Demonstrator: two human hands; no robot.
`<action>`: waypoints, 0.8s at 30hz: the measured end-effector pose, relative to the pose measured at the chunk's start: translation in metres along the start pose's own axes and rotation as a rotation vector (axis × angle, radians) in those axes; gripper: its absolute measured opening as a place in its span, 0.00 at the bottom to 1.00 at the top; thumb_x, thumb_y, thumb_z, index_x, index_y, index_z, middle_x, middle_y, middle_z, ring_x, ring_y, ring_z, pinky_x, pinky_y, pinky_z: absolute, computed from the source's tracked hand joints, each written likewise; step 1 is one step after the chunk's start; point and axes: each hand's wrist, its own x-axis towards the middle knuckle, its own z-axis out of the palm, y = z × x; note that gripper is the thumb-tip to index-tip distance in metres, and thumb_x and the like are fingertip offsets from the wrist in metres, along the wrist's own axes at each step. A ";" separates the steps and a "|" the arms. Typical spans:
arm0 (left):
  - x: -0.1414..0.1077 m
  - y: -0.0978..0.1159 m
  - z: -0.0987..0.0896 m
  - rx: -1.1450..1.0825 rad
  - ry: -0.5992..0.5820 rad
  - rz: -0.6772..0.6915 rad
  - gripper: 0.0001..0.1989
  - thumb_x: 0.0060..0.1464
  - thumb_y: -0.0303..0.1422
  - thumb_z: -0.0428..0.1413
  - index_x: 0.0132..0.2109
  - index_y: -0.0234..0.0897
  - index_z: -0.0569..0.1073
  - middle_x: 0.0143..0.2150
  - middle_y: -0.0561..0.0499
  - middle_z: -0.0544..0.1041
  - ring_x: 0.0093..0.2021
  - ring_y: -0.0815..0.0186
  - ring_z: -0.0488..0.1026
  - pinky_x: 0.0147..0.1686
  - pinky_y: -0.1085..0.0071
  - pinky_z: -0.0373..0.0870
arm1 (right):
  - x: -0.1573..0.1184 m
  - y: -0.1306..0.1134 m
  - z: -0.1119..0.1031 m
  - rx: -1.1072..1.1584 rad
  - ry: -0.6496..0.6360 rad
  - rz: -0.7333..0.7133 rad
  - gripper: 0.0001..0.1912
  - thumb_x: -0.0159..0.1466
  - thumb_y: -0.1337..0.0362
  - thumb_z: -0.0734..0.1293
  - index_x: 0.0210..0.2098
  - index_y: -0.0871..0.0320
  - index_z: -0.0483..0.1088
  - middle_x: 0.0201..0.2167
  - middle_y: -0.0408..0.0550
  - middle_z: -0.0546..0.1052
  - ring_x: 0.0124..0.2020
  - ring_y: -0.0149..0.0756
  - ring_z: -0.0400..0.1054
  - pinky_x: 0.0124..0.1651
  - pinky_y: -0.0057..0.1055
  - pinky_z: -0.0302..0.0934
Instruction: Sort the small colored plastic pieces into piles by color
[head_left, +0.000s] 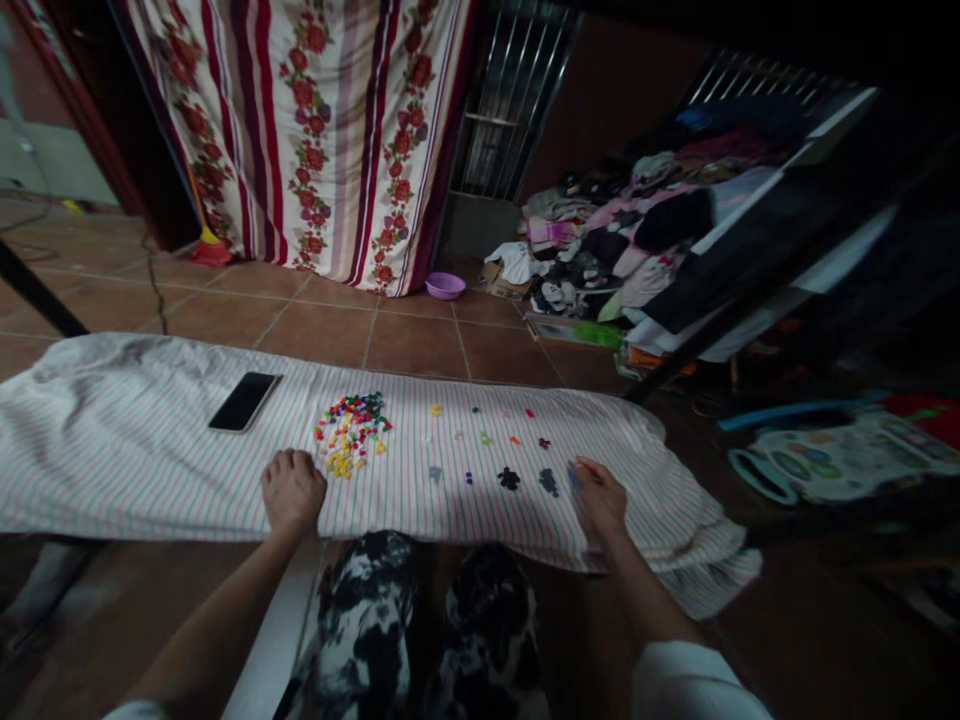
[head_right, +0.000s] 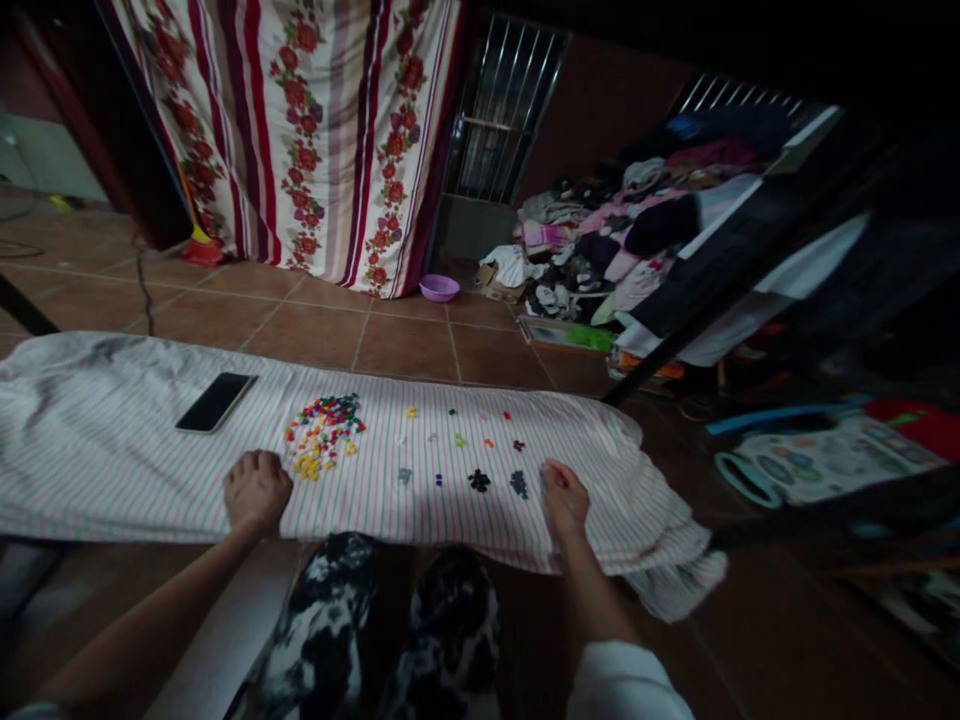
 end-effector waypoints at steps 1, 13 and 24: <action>0.000 0.000 0.000 -0.002 0.006 0.003 0.12 0.58 0.32 0.45 0.41 0.32 0.71 0.42 0.40 0.71 0.47 0.55 0.66 0.45 0.61 0.57 | -0.003 -0.009 0.006 0.000 -0.026 -0.014 0.26 0.46 0.44 0.68 0.32 0.61 0.77 0.31 0.55 0.79 0.34 0.44 0.72 0.41 0.41 0.66; 0.000 -0.002 0.004 -0.020 0.058 0.027 0.09 0.56 0.30 0.48 0.39 0.32 0.71 0.42 0.40 0.72 0.49 0.54 0.66 0.46 0.61 0.58 | -0.101 -0.104 0.143 0.088 -0.746 -0.321 0.16 0.58 0.53 0.64 0.36 0.57 0.77 0.34 0.49 0.79 0.35 0.36 0.73 0.40 0.32 0.67; 0.000 -0.003 0.010 -0.022 0.089 0.019 0.09 0.57 0.30 0.48 0.41 0.32 0.71 0.44 0.40 0.73 0.50 0.55 0.67 0.47 0.61 0.59 | -0.156 -0.125 0.232 -0.223 -0.966 -0.594 0.13 0.62 0.71 0.64 0.41 0.54 0.78 0.40 0.48 0.79 0.42 0.34 0.71 0.48 0.29 0.63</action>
